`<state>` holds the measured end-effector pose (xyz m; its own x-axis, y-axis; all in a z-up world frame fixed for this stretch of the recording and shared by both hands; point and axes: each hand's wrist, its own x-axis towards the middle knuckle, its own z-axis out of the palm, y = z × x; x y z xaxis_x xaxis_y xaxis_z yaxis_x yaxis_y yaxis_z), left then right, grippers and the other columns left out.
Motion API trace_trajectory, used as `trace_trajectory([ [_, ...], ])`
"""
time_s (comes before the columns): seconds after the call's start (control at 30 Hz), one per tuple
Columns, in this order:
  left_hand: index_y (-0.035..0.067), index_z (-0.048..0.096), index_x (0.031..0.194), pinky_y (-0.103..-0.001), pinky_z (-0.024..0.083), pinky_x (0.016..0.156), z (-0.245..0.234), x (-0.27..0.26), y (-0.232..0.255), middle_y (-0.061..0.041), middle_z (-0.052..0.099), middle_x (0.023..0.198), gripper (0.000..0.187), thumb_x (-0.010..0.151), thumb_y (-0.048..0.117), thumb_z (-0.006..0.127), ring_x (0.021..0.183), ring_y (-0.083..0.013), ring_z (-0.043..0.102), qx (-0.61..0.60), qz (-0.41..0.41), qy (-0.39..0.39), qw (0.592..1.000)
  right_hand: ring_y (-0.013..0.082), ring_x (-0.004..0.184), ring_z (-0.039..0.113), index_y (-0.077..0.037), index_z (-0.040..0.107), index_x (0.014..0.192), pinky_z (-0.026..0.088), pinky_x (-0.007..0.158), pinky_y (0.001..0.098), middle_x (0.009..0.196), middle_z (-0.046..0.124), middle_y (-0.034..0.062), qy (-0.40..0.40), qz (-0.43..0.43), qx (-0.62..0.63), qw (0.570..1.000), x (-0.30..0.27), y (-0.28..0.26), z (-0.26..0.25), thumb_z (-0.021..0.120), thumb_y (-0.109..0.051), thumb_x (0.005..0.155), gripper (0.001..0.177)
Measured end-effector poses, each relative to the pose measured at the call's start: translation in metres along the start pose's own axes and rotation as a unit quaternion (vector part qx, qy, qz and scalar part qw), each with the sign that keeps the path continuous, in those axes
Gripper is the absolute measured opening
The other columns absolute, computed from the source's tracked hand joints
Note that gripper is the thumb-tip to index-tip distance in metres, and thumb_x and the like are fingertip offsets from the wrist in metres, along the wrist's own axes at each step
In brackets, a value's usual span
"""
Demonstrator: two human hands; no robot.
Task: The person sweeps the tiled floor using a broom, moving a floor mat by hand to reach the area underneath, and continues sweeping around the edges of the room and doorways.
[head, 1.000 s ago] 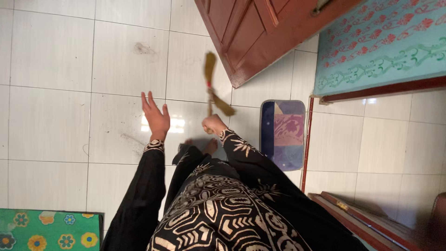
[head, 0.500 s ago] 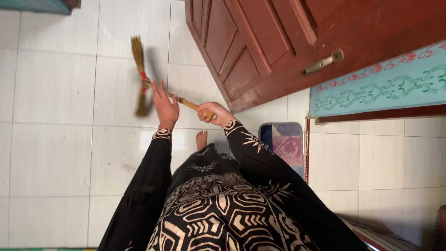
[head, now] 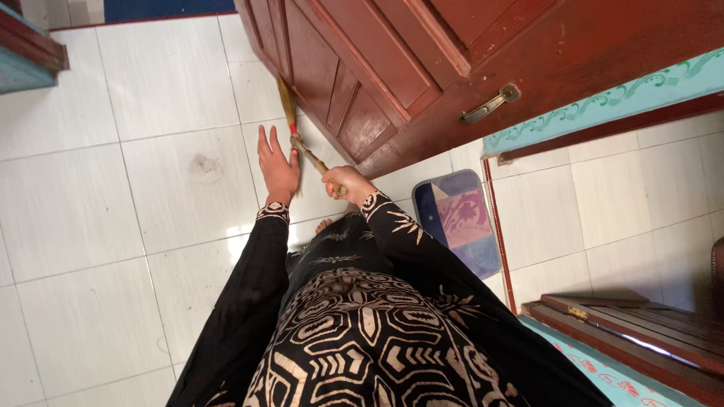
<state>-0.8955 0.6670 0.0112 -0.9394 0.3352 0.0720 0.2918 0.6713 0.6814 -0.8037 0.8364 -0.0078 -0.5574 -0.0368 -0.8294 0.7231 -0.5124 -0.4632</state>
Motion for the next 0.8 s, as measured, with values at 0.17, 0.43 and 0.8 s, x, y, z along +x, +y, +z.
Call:
trace_trajectory([
  [0.17,0.006,0.027,0.16,-0.053,0.027,0.122,-0.001,0.017,-0.004,-0.018,0.013,0.169,0.078,0.094,0.014,0.069,0.152,-0.0412,0.023,0.013,0.006,-0.006,1.0,0.0146,0.047,0.052,-0.008,0.049,0.079,0.037,0.04,0.0267,0.06,0.053,0.0032,-0.007,0.004,0.013,1.0,0.023,0.006,-0.023,0.06,-0.009,0.088,0.014],
  [0.43,0.005,0.027,0.159,-0.053,0.028,0.121,0.002,0.011,-0.027,-0.019,0.012,0.169,0.078,0.094,0.015,0.069,0.151,-0.0417,0.023,0.006,0.016,-0.01,1.0,0.0112,0.048,0.053,-0.007,0.049,0.08,0.036,0.039,0.025,0.063,0.055,0.0035,0.026,0.038,0.071,0.996,0.031,0.033,-0.044,0.058,-0.005,0.087,0.012],
  [0.8,0.007,0.028,0.159,-0.053,0.027,0.121,0.006,-0.056,-0.089,-0.017,0.01,0.169,0.077,0.094,0.016,0.069,0.151,-0.0415,0.023,0.01,0.004,-0.055,0.998,0.0164,0.046,0.054,0.001,0.056,0.082,0.038,0.038,0.0311,0.062,0.057,0.0076,0.139,-0.028,-0.082,0.987,0.001,0.11,-0.014,0.063,-0.007,0.087,0.012],
])
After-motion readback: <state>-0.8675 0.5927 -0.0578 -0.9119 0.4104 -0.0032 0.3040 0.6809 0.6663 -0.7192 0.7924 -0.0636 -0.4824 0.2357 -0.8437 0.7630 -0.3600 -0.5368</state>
